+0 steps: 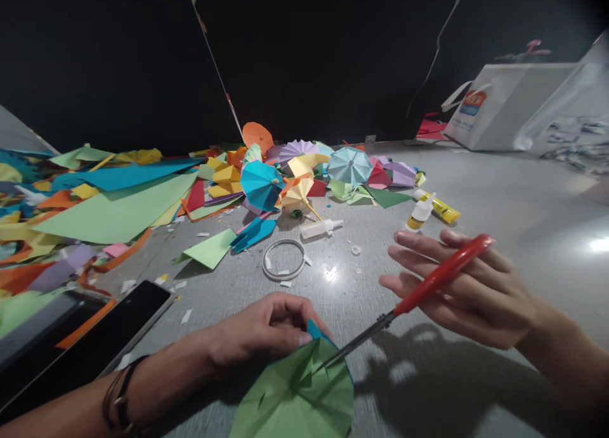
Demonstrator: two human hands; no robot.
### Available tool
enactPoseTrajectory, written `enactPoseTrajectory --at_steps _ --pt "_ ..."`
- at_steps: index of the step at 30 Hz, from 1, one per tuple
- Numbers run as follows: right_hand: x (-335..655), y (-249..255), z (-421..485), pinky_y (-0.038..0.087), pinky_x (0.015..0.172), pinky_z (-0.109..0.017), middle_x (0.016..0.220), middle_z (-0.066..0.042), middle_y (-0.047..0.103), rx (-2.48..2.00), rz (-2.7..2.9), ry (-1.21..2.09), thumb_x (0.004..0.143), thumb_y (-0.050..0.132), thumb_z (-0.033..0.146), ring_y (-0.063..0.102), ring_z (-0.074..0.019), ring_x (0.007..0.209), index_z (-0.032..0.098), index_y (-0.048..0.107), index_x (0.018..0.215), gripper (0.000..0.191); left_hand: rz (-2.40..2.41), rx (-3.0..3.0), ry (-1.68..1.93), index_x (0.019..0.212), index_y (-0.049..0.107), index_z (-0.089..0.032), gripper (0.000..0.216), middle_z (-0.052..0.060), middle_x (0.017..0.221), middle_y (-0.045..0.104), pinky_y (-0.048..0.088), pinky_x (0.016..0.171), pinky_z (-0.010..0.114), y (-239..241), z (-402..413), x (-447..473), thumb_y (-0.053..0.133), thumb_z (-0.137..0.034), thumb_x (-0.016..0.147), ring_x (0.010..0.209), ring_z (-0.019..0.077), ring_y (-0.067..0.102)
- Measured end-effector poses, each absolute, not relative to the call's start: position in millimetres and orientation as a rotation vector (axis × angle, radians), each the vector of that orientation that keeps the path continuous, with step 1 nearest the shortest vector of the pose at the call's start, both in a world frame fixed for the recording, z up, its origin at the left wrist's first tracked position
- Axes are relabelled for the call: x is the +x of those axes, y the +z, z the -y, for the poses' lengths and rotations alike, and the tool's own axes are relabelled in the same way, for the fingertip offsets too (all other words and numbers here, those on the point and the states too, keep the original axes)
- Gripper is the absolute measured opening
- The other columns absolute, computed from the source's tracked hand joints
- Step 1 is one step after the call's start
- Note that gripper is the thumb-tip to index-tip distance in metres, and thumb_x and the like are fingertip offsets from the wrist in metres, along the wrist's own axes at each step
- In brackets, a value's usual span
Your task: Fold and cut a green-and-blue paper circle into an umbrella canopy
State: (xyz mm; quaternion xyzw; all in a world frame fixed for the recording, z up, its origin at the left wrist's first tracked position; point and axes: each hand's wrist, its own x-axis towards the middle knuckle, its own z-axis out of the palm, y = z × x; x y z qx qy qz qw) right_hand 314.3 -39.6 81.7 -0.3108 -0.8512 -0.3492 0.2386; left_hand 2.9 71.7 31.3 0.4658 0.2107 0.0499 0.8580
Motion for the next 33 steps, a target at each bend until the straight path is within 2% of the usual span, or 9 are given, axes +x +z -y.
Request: enactPoseTrajectory --at_steps 4,7,13,18,21,23,27,30,33 --pt "314.9 85.1 38.9 0.053 0.116 -0.038 0.138 -0.007 0.071 -0.913 2.342 -0.926 0.09 0.079 0.02 0.069 -0.0277 0.127 0.022 0.07 0.107 0.019 -0.475 0.983 0.114 0.094 0.074 -0.014 0.033 0.012 0.105 0.078 0.054 0.079 0.026 31.1 -71.5 2.8 0.091 -0.038 0.079 0.083 0.0168 0.071" --pt "317.0 84.6 38.2 0.048 0.12 -0.04 0.143 -0.006 0.069 -0.899 2.344 -0.931 0.089 0.081 0.018 0.066 -0.0285 0.131 0.023 0.069 0.104 0.019 -0.491 0.984 0.116 0.09 0.07 -0.015 0.035 0.011 0.103 0.077 0.054 0.078 0.027 29.3 -72.7 3.5 0.092 -0.04 0.078 0.084 0.0175 0.07" --pt "320.8 83.6 39.0 0.04 0.127 -0.041 0.151 -0.01 0.061 -0.92 2.337 -0.984 0.089 0.081 0.017 0.06 -0.0293 0.139 0.02 0.071 0.104 0.019 -0.521 0.997 0.098 0.088 0.067 -0.013 0.045 0.007 0.085 0.072 0.047 0.063 0.02 29.6 -74.8 5.2 0.094 -0.047 0.075 0.067 0.0117 0.063" --pt "316.6 84.2 38.2 0.043 0.124 -0.04 0.138 -0.005 0.07 -0.958 2.293 -0.921 0.094 0.074 0.015 0.061 -0.0262 0.137 0.023 0.071 0.1 0.011 -0.537 0.993 0.106 0.089 0.067 -0.014 0.048 0.004 0.078 0.069 0.043 0.058 0.017 30.9 -74.8 5.6 0.095 -0.049 0.073 0.061 0.0092 0.058" --pt "312.9 84.3 36.1 0.044 0.124 -0.039 0.131 -0.005 0.074 -0.934 2.303 -0.843 0.096 0.071 0.015 0.063 -0.0246 0.136 0.023 0.068 0.094 0.009 -0.536 0.989 0.099 0.089 0.068 -0.014 0.047 0.003 0.075 0.068 0.042 0.057 0.018 30.8 -75.3 4.7 0.095 -0.049 0.073 0.059 0.0092 0.057" --pt "312.0 84.9 35.0 0.043 0.124 -0.04 0.135 -0.007 0.072 -0.926 2.303 -0.829 0.095 0.073 0.014 0.062 -0.026 0.137 0.022 0.066 0.092 0.011 -0.528 0.988 0.092 0.088 0.069 -0.014 0.044 0.004 0.078 0.07 0.044 0.059 0.019 30.2 -75.3 3.9 0.095 -0.047 0.073 0.062 0.0104 0.06" --pt "312.7 87.2 34.3 0.045 0.123 -0.041 0.141 -0.008 0.07 -0.931 2.344 -0.835 0.095 0.072 0.014 0.063 -0.028 0.136 0.021 0.068 0.099 0.01 -0.508 0.997 0.091 0.087 0.075 -0.014 0.036 0.009 0.097 0.078 0.053 0.075 0.025 28.4 -73.5 2.5 0.097 -0.038 0.071 0.079 0.0158 0.07" --pt "312.5 88.1 34.6 0.052 0.117 -0.041 0.14 -0.007 0.07 -0.95 2.351 -0.819 0.097 0.068 0.016 0.067 -0.0275 0.131 0.021 0.069 0.107 0.012 -0.483 0.991 0.093 0.087 0.078 -0.015 0.031 0.008 0.102 0.08 0.053 0.082 0.027 28.1 -71.5 2.1 0.097 -0.035 0.072 0.086 0.0169 0.071" --pt "311.8 87.9 35.4 0.053 0.117 -0.041 0.14 -0.002 0.07 -0.943 2.336 -0.802 0.094 0.073 0.017 0.068 -0.028 0.129 0.025 0.07 0.103 0.013 -0.455 0.979 0.096 0.086 0.08 -0.017 0.026 0.007 0.103 0.079 0.052 0.084 0.027 29.6 -70.0 2.5 0.096 -0.032 0.073 0.089 0.0169 0.07"
